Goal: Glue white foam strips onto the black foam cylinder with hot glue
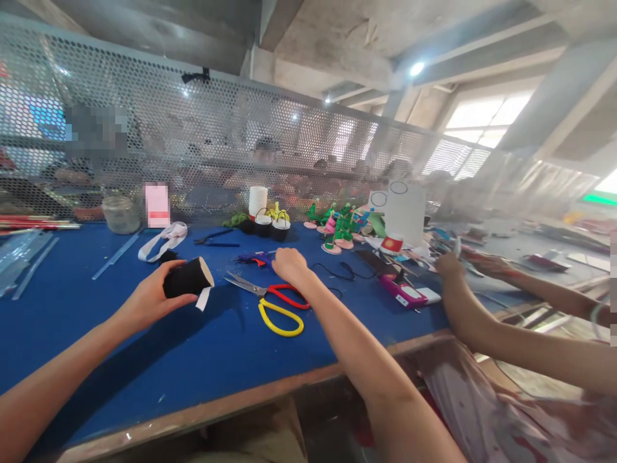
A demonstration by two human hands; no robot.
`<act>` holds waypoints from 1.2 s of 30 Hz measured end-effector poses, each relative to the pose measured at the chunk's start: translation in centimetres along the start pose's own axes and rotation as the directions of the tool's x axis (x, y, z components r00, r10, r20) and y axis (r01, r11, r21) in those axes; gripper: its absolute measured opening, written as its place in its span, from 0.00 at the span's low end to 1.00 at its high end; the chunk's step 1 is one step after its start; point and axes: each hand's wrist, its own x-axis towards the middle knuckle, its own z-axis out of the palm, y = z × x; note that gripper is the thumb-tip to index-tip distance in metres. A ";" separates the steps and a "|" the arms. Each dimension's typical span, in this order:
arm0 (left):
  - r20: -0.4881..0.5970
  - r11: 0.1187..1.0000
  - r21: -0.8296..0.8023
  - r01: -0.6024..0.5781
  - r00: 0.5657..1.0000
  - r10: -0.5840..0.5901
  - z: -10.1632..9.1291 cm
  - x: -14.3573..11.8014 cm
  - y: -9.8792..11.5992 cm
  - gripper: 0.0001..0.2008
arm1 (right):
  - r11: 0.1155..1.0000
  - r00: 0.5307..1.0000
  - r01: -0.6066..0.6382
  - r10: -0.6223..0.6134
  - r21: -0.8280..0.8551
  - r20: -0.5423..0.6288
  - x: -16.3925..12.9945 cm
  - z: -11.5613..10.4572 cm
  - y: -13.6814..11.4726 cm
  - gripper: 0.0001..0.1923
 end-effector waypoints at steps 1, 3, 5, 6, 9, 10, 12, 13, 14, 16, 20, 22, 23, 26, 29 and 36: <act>0.015 1.000 -0.027 0.014 1.000 -0.013 -0.1 -0.1 0.1 0.32 | 1.000 1.000 -0.009 0.009 0.022 0.027 0.8 0.5 -0.8 0.14; 0.040 0.995 -0.092 0.041 0.999 -0.038 -0.3 -0.2 0.1 0.31 | 0.997 0.997 -0.025 0.020 0.077 0.071 2.1 1.5 -2.1 0.13; 0.052 0.986 -0.163 0.045 0.998 -0.037 -0.5 -0.3 0.0 0.31 | 0.989 0.996 -0.052 0.043 0.137 0.072 2.8 2.3 -2.6 0.13; 0.056 0.979 -0.200 0.036 0.998 -0.026 -0.6 -0.3 0.0 0.31 | 0.983 0.996 -0.067 0.057 0.170 0.061 3.0 2.5 -2.7 0.14; 0.067 0.939 -0.343 0.018 0.998 0.005 -0.8 -0.2 -0.2 0.28 | 0.953 0.995 -0.095 0.098 0.287 0.007 2.9 2.4 -2.1 0.18; 0.074 0.917 -0.399 0.024 0.997 0.007 -0.9 -0.2 -0.2 0.28 | 0.939 0.994 -0.093 0.104 0.331 -0.016 2.7 2.0 -1.9 0.20; 0.080 0.868 -0.495 0.048 0.997 -0.009 -1.1 0.0 -0.3 0.28 | 0.904 0.994 -0.064 0.096 0.422 -0.055 2.1 1.2 -1.4 0.21; 0.074 0.847 -0.527 0.064 0.997 -0.029 -1.2 0.0 -0.4 0.28 | 0.886 0.994 -0.038 0.080 0.462 -0.072 1.7 0.7 -1.3 0.20; 0.066 0.830 -0.552 0.083 0.996 -0.056 -1.3 0.1 -0.5 0.28 | 0.859 0.995 -0.010 0.059 0.512 -0.081 1.2 0.2 -1.3 0.19; 0.054 0.795 -0.596 0.115 0.993 -0.103 -1.4 0.2 -0.6 0.27 | 0.769 0.996 0.052 0.006 0.637 -0.088 0.0 -0.5 -1.6 0.14; 0.106 0.712 -0.689 0.137 0.990 -0.088 -1.6 0.1 -0.8 0.27 | 0.417 0.977 0.207 -0.132 0.885 -0.166 -2.7 -0.7 -2.9 0.09; 0.134 0.685 -0.713 0.147 0.988 -0.072 -1.6 0.1 -1.0 0.28 | 0.346 0.956 0.288 -0.161 0.893 -0.245 -4.1 -0.6 -3.7 0.11; 0.140 0.679 -0.718 0.153 0.987 -0.074 -1.6 0.1 -1.1 0.28 | 0.309 0.946 0.313 -0.181 0.898 -0.268 -4.7 -0.5 -4.0 0.12; 0.127 0.675 -0.721 0.156 0.988 -0.092 -1.5 0.1 -1.5 0.29 | 0.246 0.913 0.377 -0.258 0.893 -0.315 -6.3 -0.7 -4.6 0.10; 0.080 0.661 -0.739 0.131 0.991 -0.107 -1.6 0.1 -1.6 0.27 | 0.243 0.904 0.384 -0.297 0.891 -0.309 -7.2 -1.0 -4.8 0.08; 0.002 0.635 -0.772 0.042 0.998 -0.064 -1.9 0.0 -0.8 0.25 | 0.257 0.915 0.386 -0.227 0.886 -0.332 -7.7 -0.2 -5.2 0.09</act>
